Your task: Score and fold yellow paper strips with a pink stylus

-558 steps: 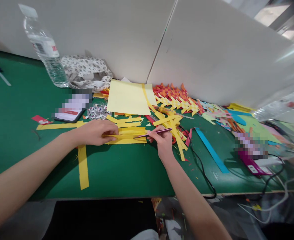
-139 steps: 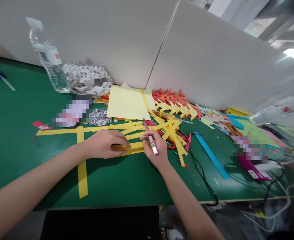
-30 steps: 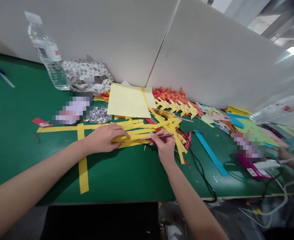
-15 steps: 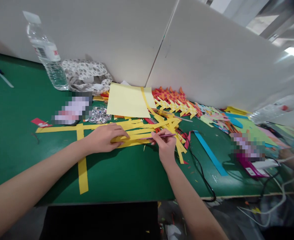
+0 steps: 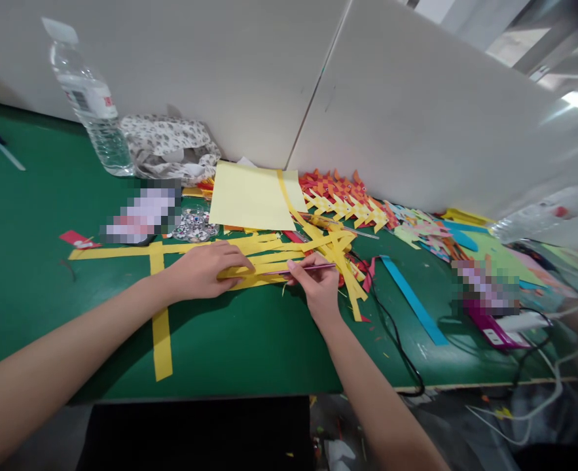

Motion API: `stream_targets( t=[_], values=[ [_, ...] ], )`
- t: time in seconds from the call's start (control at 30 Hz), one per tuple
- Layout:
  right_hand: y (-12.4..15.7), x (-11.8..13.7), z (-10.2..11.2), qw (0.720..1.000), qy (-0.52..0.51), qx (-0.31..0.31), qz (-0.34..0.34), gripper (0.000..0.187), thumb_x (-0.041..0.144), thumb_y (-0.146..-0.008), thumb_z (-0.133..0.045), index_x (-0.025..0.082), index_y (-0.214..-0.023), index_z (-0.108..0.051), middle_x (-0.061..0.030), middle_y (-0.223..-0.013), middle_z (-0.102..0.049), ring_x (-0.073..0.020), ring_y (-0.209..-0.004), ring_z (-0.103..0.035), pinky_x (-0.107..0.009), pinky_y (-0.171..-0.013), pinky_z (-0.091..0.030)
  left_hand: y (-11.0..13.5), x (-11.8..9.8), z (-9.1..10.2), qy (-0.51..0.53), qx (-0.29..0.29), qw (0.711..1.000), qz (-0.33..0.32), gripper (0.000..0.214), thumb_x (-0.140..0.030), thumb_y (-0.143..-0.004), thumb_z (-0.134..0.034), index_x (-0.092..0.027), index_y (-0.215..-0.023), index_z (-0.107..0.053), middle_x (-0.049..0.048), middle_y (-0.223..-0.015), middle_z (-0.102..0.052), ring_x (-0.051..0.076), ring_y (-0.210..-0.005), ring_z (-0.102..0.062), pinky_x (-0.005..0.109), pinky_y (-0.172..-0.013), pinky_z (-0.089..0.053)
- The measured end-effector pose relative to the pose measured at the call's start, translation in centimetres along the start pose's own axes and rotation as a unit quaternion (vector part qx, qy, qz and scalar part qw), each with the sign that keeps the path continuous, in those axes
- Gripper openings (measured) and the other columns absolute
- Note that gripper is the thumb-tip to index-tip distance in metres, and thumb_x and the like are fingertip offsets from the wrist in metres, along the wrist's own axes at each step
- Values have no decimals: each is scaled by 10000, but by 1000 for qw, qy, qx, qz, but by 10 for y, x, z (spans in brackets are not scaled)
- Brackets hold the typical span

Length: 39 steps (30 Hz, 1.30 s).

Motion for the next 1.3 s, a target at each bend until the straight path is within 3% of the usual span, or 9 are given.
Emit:
stream_targets(
  t=[0.23, 0.43, 0.63, 0.83, 1.03, 1.2, 1.3],
  values=[
    [-1, -1, 8, 998, 15, -58, -7, 245, 297, -688, -724, 204, -571, -530, 42, -483, -568, -130, -412, -552, -258, -415, -448, 0, 0, 0, 0, -2, 1000, 0, 266, -315, -860, -482, -252, -1091, -600, 34, -1048, -643, 198, -983, -571, 292, -775, -455],
    [-3, -1, 9, 999, 12, -38, -7, 239, 298, -682, -718, 205, -568, -530, 43, -482, -566, -138, -422, -550, -274, -432, -444, 0, 0, -1, -3, -2, 1000, -1, 265, -318, -858, -482, -256, -1086, -602, 32, -1052, -642, 198, -987, -570, 305, -799, -454],
    [-6, -2, 17, 997, 17, -80, -3, 236, 271, -668, -708, 214, -549, -511, 53, -453, -555, -139, -416, -531, -275, -426, -419, 0, 0, 0, 0, -2, 1000, -3, 274, -321, -860, -473, -246, -1090, -602, 35, -1050, -644, 195, -981, -571, 296, -785, -458],
    [-7, -2, 13, 999, 11, -44, -14, 234, 302, -662, -706, 220, -555, -515, 47, -474, -568, -144, -428, -545, -287, -444, -438, 0, 0, 0, 2, -4, 1000, -5, 271, -321, -859, -473, -248, -1086, -601, 38, -1052, -646, 197, -977, -573, 297, -784, -459],
    [-9, -2, 23, 993, 34, -115, -22, 234, 284, -644, -695, 213, -532, -502, 58, -423, -537, -128, -390, -508, -259, -407, -394, 0, 0, 1, 3, -1, 1000, -4, 273, -335, -870, -467, -248, -1094, -598, 40, -1053, -646, 198, -977, -571, 295, -780, -457],
    [-9, -1, 21, 996, 27, -79, -9, 225, 278, -665, -689, 212, -541, -514, 53, -437, -559, -130, -399, -519, -267, -427, -413, 0, -1, 1, 2, -2, 1000, -3, 268, -322, -865, -473, -246, -1089, -600, 38, -1059, -645, 197, -987, -572, 290, -792, -456],
    [-10, -2, 26, 994, 36, -104, -10, 222, 260, -664, -688, 208, -536, -515, 55, -414, -551, -131, -388, -517, -261, -415, -397, 1, -1, 1, -2, 0, 1000, -2, 269, -323, -864, -476, -246, -1090, -600, 39, -1053, -646, 196, -984, -573, 294, -797, -454]
  ],
)
Point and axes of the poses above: each hand's wrist, its own y-axis away from the middle knuckle, its own z-axis out of the back of the hand, x = y × z, the point moved 4 cm from there along -y, towards the middle knuckle
